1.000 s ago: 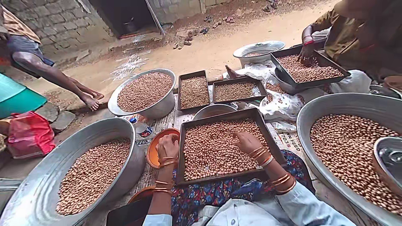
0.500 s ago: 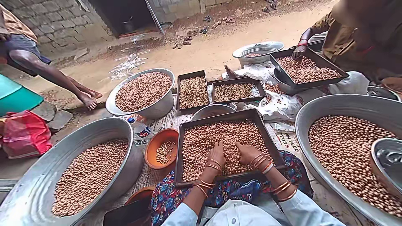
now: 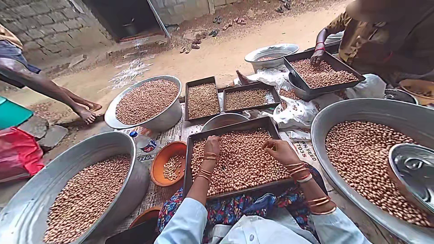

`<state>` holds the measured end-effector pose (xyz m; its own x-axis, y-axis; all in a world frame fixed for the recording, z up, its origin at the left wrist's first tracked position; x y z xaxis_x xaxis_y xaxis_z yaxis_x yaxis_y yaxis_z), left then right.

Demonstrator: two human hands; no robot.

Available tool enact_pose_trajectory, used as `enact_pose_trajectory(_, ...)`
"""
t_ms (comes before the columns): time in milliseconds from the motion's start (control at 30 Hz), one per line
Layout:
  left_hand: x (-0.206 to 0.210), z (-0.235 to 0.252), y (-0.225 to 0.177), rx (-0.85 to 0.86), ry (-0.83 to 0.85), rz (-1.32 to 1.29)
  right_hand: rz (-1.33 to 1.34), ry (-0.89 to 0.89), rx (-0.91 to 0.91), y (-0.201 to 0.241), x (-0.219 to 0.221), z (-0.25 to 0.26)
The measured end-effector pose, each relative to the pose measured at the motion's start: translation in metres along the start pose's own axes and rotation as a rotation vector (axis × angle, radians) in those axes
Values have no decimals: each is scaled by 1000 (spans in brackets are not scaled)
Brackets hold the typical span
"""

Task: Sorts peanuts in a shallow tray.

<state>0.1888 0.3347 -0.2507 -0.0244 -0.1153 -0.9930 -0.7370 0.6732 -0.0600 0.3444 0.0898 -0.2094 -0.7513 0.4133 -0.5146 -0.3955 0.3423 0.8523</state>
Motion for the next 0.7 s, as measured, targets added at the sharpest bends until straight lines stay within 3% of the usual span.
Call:
enact_pose_trajectory(167, -2, -7, 1, -14, -3, -1, -187, 100, 26, 7, 33, 9)
enact_pose_trajectory(267, -12, -15, 22, -89, -132, -374, -232, 145, -44, 19, 55, 12)
enact_pose_trajectory(367, -5, -29, 17, -64, -58, -545, -274, 164, -150, 29, 78, 15)
enact_pose_trajectory(500, 12, -59, -22, 78, 132, -260, -413, 209, -146, 35, 101, 22)
enact_pose_trajectory(700, 34, -70, -45, 118, 230, -49, -439, 228, -141, 31, 111, 27)
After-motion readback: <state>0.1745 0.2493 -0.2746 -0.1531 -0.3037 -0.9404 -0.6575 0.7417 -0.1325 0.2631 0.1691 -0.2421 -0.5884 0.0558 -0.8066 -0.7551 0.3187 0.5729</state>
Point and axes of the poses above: each hand's wrist, its own z-axis towards the middle knuckle, its own x-axis out of the palm, y = z × x, the point moved 10 cm from there along z, towards the middle knuckle, and after that the axes turned 15 degrees about z, right-handed, at the moved point
